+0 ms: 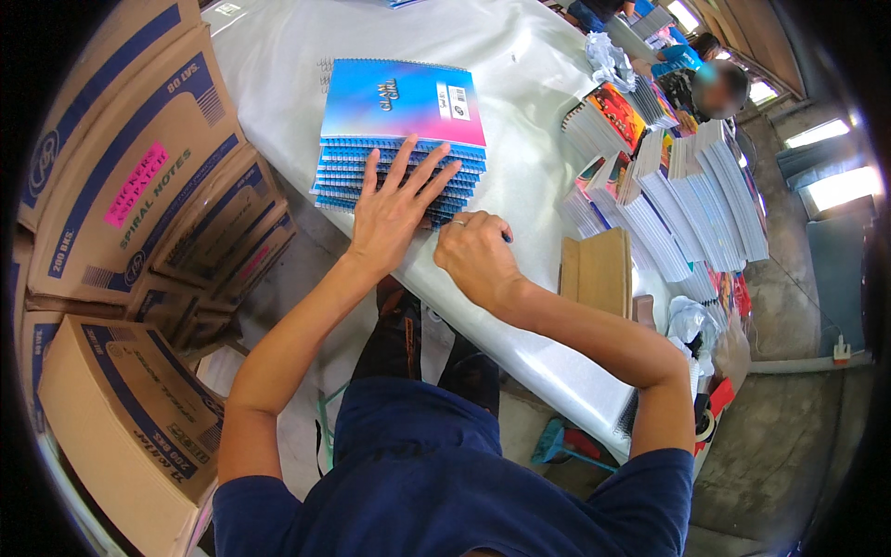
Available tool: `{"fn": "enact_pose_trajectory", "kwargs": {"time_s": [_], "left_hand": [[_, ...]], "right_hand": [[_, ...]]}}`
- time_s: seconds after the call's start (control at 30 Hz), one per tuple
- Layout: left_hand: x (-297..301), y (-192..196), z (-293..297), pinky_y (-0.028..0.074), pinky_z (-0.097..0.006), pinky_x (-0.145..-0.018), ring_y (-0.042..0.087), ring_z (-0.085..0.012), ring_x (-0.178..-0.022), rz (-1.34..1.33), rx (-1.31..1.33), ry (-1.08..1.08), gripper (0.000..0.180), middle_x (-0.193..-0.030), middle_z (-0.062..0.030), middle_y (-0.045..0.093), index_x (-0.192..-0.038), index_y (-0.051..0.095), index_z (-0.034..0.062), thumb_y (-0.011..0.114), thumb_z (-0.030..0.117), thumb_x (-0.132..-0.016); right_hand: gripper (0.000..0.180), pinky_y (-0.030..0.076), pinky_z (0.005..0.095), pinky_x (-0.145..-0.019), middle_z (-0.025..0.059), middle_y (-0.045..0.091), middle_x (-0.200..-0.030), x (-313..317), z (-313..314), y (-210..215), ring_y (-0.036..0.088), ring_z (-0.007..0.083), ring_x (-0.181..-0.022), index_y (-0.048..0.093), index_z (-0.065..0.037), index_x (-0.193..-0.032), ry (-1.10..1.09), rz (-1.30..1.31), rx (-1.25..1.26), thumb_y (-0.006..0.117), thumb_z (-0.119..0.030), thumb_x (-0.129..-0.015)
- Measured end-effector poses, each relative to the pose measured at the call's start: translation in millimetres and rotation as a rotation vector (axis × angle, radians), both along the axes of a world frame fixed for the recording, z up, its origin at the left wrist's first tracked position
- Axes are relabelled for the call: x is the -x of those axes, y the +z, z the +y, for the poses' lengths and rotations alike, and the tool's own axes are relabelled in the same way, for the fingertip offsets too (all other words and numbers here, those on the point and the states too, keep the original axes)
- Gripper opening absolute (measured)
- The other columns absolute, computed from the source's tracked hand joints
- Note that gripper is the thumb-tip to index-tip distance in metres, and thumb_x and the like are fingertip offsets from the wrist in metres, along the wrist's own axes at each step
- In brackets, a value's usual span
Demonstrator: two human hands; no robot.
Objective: The person threads spiral bindings into notebooks, rotates them to secure the stack, and uses pliers to trim the excess wire.
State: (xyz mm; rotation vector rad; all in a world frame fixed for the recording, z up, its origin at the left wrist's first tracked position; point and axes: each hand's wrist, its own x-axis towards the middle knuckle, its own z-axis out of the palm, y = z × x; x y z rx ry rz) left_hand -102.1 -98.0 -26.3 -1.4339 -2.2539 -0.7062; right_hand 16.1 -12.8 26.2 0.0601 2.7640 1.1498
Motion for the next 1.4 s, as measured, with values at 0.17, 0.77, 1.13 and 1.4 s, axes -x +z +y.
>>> {"fn": "enact_pose_trajectory", "kwargs": {"time_s": [0.17,0.77,1.13,1.4], "left_hand": [[1,3,0,0.019,-0.056,-0.111,0.023,-0.0281,-0.142,0.016,0.047,0.025,0.081,-0.153,0.0026,0.029,-0.145,0.038,0.0275,0.073,0.015,-0.073],[-28,-31,-31,0.030,-0.032,-0.105,0.044,-0.0182,-0.123,-1.484,-0.824,0.130,0.054,-0.139,-0.0091,0.044,-0.145,0.029,-0.0042,0.050,0.008,-0.096],[81,0,-47,0.048,-0.044,-0.081,0.062,-0.0436,-0.088,-0.787,0.176,0.345,0.056,-0.094,-0.0280,0.064,-0.122,0.053,-0.0078,0.039,0.042,-0.099],[181,13,-8,0.048,-0.039,-0.090,0.061,-0.0248,-0.104,-1.423,0.189,-0.163,0.071,-0.125,-0.0129,0.059,-0.125,0.057,-0.0012,0.039,0.061,-0.095]], "right_hand": [[0.017,0.042,0.0372,-0.079,0.0100,0.059,-0.099,2,9,7,0.056,0.0227,-0.096,0.061,-0.009,-0.093,0.021,0.151,0.084,0.061,-0.017,-0.079],[0.048,0.040,0.0337,-0.098,0.0180,0.062,-0.116,123,164,-71,0.056,0.0249,-0.108,0.051,0.002,-0.126,-0.335,0.437,1.995,0.044,0.010,-0.079],[0.062,0.034,0.0327,-0.105,0.0106,0.054,-0.122,26,109,-112,0.048,0.0225,-0.120,0.043,-0.001,-0.132,-0.474,0.652,2.121,0.048,0.012,-0.071],[0.085,0.026,0.0356,-0.113,0.0143,0.033,-0.150,-35,-74,-116,0.027,0.0261,-0.142,0.015,-0.007,-0.152,-0.315,0.800,2.252,0.046,0.018,-0.077]]}}
